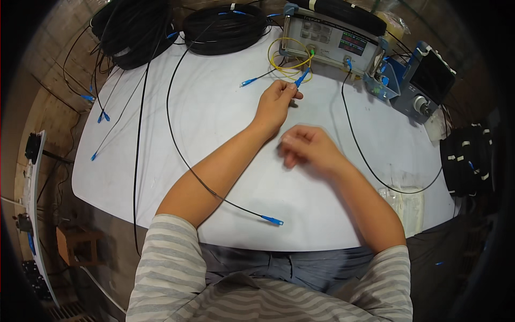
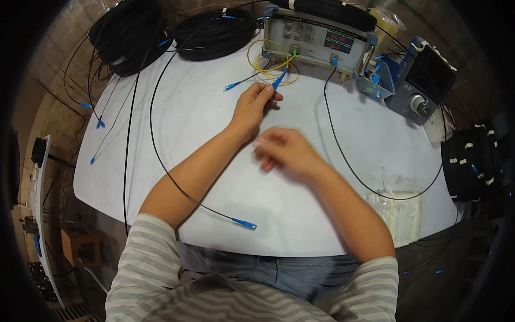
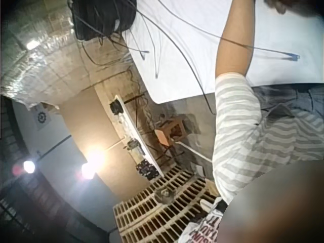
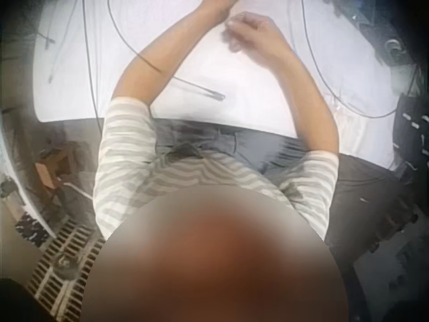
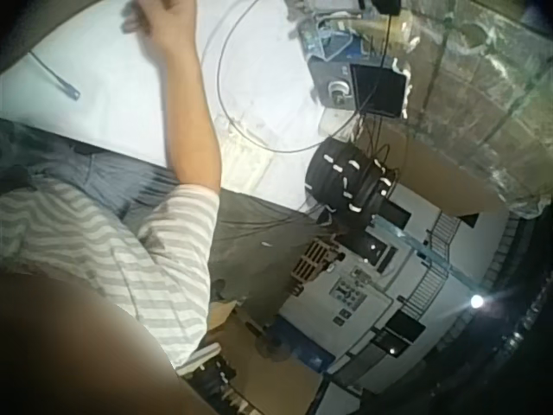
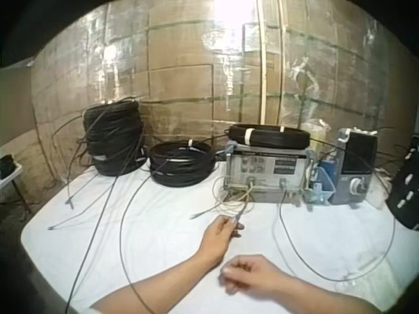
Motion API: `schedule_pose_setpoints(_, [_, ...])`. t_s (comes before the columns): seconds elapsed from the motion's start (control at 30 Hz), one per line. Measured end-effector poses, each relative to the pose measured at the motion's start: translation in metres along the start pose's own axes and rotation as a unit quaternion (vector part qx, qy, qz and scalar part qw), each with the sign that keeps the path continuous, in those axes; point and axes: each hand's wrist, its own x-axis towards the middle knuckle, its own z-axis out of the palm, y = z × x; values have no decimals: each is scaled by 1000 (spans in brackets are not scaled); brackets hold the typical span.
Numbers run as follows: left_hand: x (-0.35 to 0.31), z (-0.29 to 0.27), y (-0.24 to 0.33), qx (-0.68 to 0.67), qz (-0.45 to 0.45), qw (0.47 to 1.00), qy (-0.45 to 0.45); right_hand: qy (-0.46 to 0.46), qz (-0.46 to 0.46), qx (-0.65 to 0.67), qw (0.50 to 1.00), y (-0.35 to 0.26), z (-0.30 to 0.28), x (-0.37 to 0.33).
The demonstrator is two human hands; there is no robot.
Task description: The recorder is assembling and connecting fiber optic cables to an optical power meter or similar testing device.
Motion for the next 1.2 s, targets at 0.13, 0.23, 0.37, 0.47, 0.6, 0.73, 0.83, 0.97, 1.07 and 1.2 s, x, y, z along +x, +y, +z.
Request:
schedule_pose_setpoints(0.13, [-4,5,10,21,-9,999,-26,-219,-44,-280,934,-11,61,-32])
schedule_pose_setpoints(0.23, [-7,1,10,22,-16,999,-29,-244,-101,-409,873,-12,73,-37])
schedule_pose_setpoints(0.37, [-12,3,10,-8,-14,998,-57,-99,-121,-235,959,-2,27,-23])
schedule_pose_setpoints(0.47, [-20,3,20,-41,-68,991,-107,-3,-117,-256,960,-11,-11,-13])
schedule_pose_setpoints(0.6, [-17,2,22,-57,-90,982,-159,183,-320,-422,828,3,-42,0])
schedule_pose_setpoints(0.73, [-20,1,33,-18,-147,972,-182,316,-341,-456,759,6,-52,8])
schedule_pose_setpoints(0.83, [-26,0,45,-7,-187,958,-217,348,-287,-416,790,4,-53,7])
schedule_pose_setpoints(0.97, [-29,-3,51,-34,-241,940,-239,341,-278,-348,828,4,-52,9])
schedule_pose_setpoints(1.07, [-26,-5,37,-36,-212,950,-227,298,-293,-373,828,8,-51,12])
schedule_pose_setpoints(1.2, [-27,-3,42,-44,-235,943,-232,281,-298,-384,828,7,-52,11])
